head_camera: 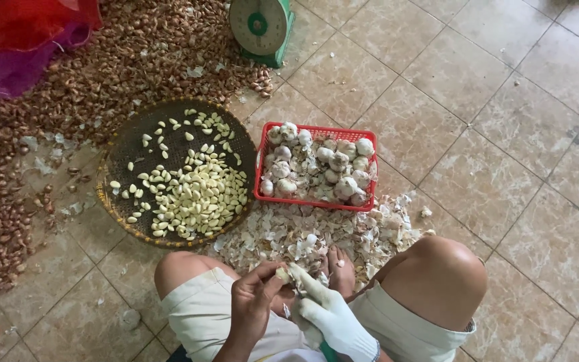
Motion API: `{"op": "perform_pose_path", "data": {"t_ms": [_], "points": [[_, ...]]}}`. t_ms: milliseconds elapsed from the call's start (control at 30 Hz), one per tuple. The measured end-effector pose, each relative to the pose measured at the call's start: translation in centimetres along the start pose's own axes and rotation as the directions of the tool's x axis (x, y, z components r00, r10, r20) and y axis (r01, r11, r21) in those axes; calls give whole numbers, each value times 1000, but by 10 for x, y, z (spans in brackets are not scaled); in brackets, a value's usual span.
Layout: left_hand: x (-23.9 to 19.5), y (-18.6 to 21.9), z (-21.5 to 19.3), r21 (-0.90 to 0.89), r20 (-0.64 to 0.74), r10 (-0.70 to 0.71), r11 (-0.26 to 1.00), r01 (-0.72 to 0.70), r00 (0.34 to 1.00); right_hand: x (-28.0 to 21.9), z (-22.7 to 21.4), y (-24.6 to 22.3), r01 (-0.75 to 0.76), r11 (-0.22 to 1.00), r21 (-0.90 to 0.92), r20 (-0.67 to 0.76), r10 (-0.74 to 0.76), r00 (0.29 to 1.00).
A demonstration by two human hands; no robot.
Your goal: The person sits on the floor and peels garlic cloves using a small knife. They separate the cloves from the bulb, remove the skin, and place the peeled cloves into a woven basket while discarding the skins onto the floor.
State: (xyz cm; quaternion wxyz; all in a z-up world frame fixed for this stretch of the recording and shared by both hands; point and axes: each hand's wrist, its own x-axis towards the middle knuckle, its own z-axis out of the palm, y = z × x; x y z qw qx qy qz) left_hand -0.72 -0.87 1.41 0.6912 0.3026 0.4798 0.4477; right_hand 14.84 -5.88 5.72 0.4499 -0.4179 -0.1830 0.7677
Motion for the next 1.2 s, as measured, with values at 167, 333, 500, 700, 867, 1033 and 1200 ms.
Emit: {"op": "perform_pose_path", "data": {"t_ms": [167, 333, 500, 700, 867, 1033, 1200], "points": [[2, -3, 1, -165, 42, -58, 984, 64, 997, 14, -19, 8, -17, 969, -245, -323, -65, 944], [3, 5, 3, -123, 50, -106, 986, 111, 993, 3, -4, -9, 179, 965, -190, -127, -205, 971], [3, -2, -10, 31, 153, 17, 999, -22, 988, 3, -9, 9, 86, 996, 39, 37, -87, 996], [3, -3, -14, 156, 127, 101, 980, -120, 987, 3, -8, 13, 38, 997, 66, 95, -44, 995], [2, -4, -9, 187, 133, 204, 956, -226, 970, 7, -15, 20, 65, 997, 49, 66, -68, 995], [-1, 10, 0, 269, 164, 274, 912, -310, 948, 5, -15, 21, 0, 1000, 28, 42, -1, 999], [-2, 11, 2, 267, 175, 307, 900, -345, 935, 6, -12, 18, 15, 996, 83, 66, -20, 998]]}}
